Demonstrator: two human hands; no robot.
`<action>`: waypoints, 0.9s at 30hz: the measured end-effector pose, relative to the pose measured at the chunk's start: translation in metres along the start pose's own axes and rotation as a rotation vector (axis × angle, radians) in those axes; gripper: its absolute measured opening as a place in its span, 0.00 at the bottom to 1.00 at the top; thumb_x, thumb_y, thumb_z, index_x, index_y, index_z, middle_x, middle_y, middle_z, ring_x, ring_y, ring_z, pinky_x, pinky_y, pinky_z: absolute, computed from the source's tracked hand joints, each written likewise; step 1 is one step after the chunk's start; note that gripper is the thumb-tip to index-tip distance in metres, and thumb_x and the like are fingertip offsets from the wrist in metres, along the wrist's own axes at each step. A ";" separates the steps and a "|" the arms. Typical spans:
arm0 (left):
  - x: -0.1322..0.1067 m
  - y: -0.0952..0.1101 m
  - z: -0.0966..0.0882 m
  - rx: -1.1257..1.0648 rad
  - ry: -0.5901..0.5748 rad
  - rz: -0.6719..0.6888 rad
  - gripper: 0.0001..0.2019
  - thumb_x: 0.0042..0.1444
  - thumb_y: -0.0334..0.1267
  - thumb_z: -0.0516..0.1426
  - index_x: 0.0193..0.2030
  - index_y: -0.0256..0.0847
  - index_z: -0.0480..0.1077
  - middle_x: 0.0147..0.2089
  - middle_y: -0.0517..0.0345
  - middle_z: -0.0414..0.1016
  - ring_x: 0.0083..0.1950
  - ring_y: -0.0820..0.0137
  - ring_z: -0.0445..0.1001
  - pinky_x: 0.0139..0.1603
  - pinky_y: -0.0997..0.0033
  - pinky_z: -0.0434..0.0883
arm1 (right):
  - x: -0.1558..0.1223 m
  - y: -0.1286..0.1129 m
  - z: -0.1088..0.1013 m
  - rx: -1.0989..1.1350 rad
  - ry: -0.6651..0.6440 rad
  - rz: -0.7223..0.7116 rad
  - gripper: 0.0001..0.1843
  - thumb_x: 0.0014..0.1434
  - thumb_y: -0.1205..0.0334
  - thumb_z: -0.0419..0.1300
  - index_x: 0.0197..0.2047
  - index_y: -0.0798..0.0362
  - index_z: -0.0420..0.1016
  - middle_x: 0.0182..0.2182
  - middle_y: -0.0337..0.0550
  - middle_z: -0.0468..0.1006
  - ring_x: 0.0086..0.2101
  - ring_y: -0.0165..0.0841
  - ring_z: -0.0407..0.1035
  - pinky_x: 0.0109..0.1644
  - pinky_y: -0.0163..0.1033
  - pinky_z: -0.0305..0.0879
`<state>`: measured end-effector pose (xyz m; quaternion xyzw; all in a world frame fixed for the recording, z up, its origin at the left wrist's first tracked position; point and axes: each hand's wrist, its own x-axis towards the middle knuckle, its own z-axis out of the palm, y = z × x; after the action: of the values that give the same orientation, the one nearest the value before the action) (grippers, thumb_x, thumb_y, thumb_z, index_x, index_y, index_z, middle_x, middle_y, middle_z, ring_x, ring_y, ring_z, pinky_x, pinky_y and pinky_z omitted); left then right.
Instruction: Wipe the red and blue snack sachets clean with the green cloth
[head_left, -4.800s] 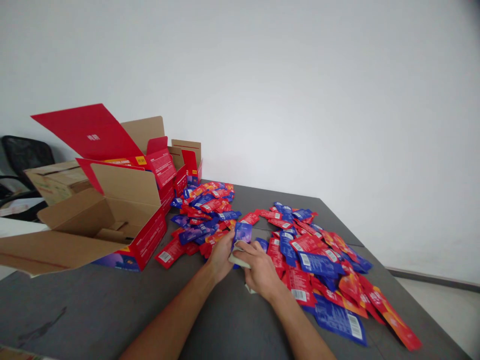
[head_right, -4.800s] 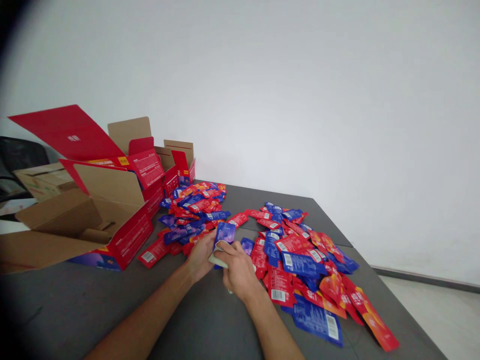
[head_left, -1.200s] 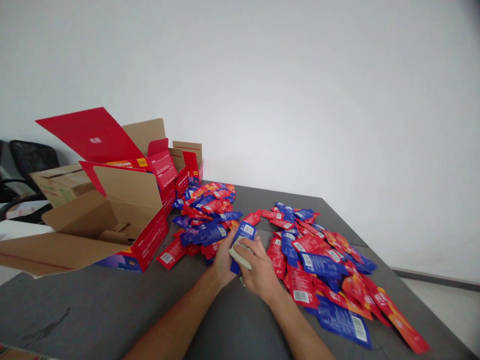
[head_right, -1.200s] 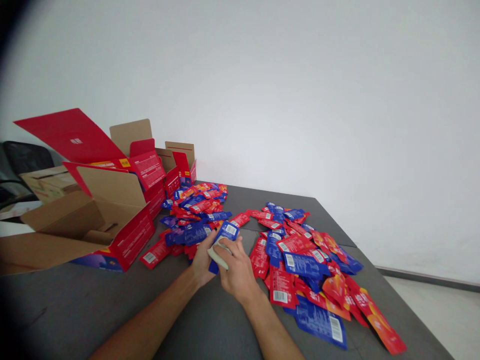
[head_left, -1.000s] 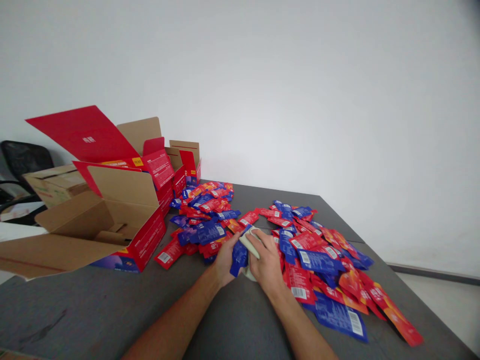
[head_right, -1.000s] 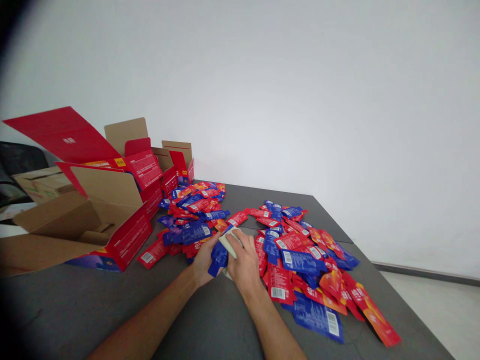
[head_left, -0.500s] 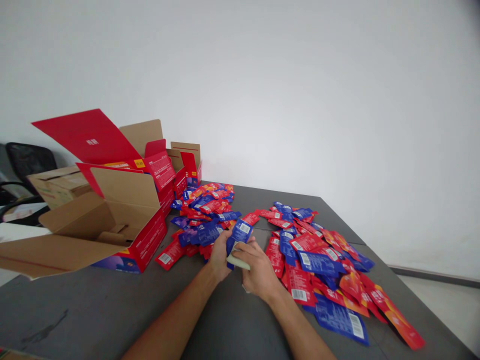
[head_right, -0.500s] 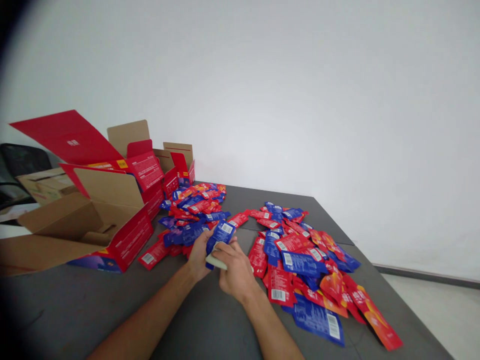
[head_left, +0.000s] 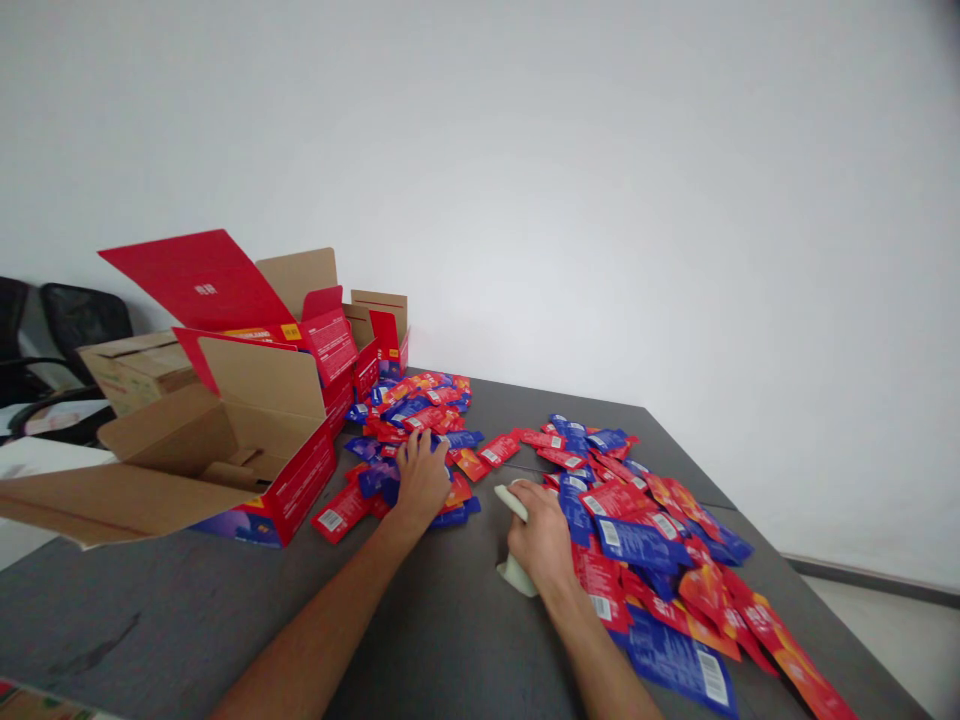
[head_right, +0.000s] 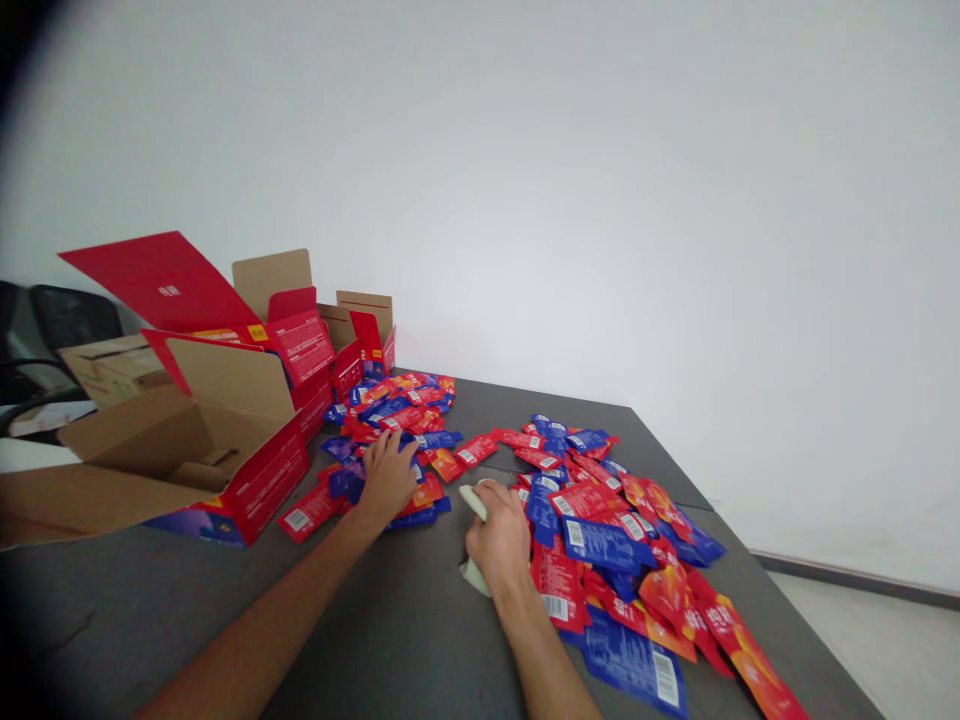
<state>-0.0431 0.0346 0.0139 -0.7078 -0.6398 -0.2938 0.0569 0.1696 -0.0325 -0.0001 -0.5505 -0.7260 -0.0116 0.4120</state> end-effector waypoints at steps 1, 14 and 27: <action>0.002 0.004 0.003 0.007 -0.021 0.042 0.21 0.54 0.30 0.54 0.55 0.40 0.73 0.66 0.42 0.63 0.70 0.50 0.54 0.68 0.46 0.53 | 0.000 0.001 0.001 -0.009 0.014 0.015 0.25 0.50 0.78 0.52 0.45 0.50 0.80 0.47 0.45 0.80 0.47 0.39 0.72 0.57 0.46 0.67; 0.037 0.083 0.103 -0.170 -0.365 0.216 0.23 0.61 0.39 0.51 0.62 0.37 0.65 0.66 0.40 0.64 0.68 0.52 0.58 0.67 0.47 0.53 | 0.005 0.016 -0.001 -0.048 0.100 0.191 0.18 0.57 0.72 0.52 0.46 0.55 0.79 0.46 0.51 0.79 0.47 0.40 0.73 0.55 0.44 0.68; 0.023 0.094 0.093 -0.558 -0.368 0.092 0.09 0.58 0.34 0.52 0.42 0.37 0.72 0.51 0.37 0.69 0.56 0.52 0.66 0.60 0.51 0.59 | 0.005 0.018 -0.003 0.042 0.171 0.155 0.16 0.60 0.69 0.53 0.45 0.53 0.79 0.46 0.51 0.78 0.46 0.41 0.72 0.55 0.48 0.68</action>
<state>0.0767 0.0805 -0.0233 -0.7653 -0.5017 -0.3222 -0.2424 0.1856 -0.0226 -0.0030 -0.5934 -0.6435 -0.0114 0.4835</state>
